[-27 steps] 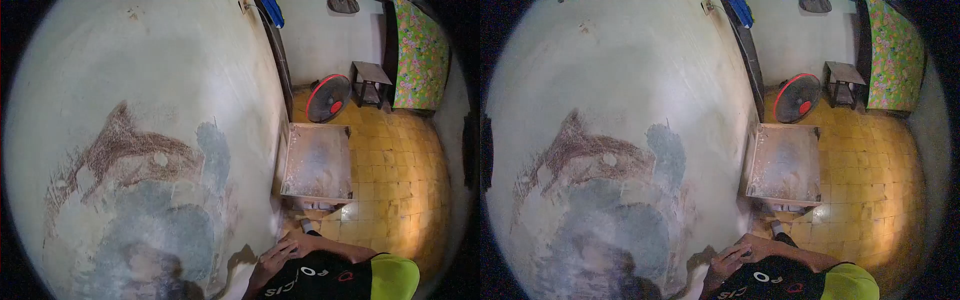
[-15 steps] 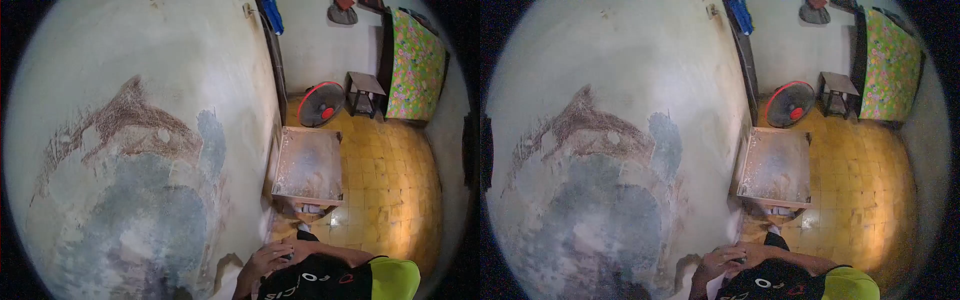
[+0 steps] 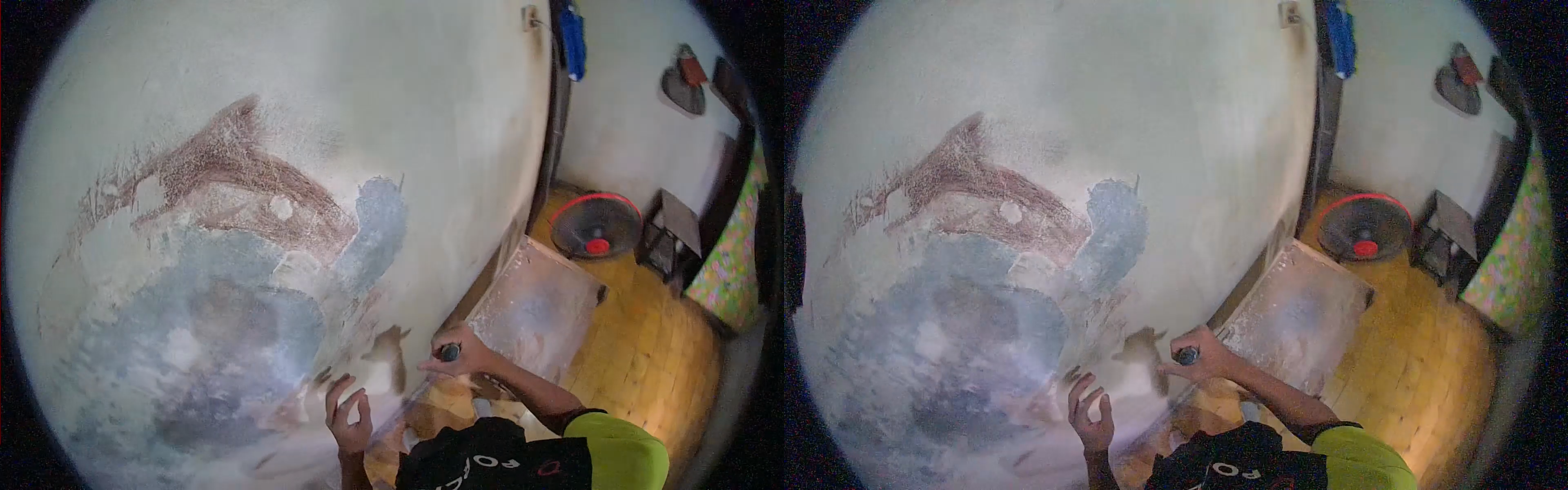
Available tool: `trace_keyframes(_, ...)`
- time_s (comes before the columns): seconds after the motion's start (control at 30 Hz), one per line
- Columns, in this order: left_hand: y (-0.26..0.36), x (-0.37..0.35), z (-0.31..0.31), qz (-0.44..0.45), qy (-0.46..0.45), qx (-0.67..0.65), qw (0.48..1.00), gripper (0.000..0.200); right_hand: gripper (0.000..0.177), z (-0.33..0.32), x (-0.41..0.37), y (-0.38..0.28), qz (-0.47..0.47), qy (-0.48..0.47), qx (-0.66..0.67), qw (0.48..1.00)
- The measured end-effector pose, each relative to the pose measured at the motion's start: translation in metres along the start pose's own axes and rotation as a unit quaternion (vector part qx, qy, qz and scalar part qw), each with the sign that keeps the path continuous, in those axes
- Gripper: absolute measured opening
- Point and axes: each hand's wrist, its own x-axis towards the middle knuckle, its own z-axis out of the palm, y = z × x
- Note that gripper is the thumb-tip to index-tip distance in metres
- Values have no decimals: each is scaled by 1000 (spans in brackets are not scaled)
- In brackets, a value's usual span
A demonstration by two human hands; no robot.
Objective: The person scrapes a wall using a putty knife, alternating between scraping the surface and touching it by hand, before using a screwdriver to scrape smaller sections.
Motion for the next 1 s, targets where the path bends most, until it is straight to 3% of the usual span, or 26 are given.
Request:
trace_keyframes(0.1, 22, 3, 21, -36, 54, 9, 998, 10, 33, -26, 48, -19, -205, 62, 3, 977)
trace_keyframes(0.23, 52, -13, 48, -69, 62, 55, 994, 11, 39, -46, 101, -60, -470, 11, 102, 877)
trace_keyframes(0.3, 66, -28, 53, -103, 62, 55, 991, 18, 36, -47, 119, -20, -474, -30, 65, 878)
trace_keyframes(0.37, 81, -34, 53, -126, 65, 65, 988, 24, 20, -56, 143, -12, -450, -32, 54, 891)
trace_keyframes(0.47, 88, -57, 49, -206, 112, 94, 968, 17, 16, -52, 134, -18, -440, -26, 69, 895)
trace_keyframes(0.5, 89, -61, 45, -195, 110, 126, 967, 19, 15, -57, 134, -24, -484, -70, 108, 865)
trace_keyframes(0.6, 91, -70, 42, -242, 172, 105, 949, 20, 12, -57, 146, -14, -431, -128, 201, 870)
trace_keyframes(0.63, 98, -67, 38, -237, 154, 157, 946, 19, 32, -55, 153, -3, -409, -50, 115, 904)
trace_keyframes(0.73, 93, -73, 38, -247, 171, 162, 940, 18, 28, -56, 139, -4, -386, -128, 130, 904)
trace_keyframes(0.83, 94, -57, 37, -247, 155, 189, 938, 18, 22, -61, 129, 5, -438, -172, 41, 882)
trace_keyframes(0.9, 94, -45, 37, -232, 161, 176, 943, 19, 16, -52, 145, 13, -427, -83, 93, 895)
trace_keyframes(1.0, 96, -33, 34, -211, 158, 169, 950, 22, 18, -57, 134, 3, -392, -149, 134, 898)
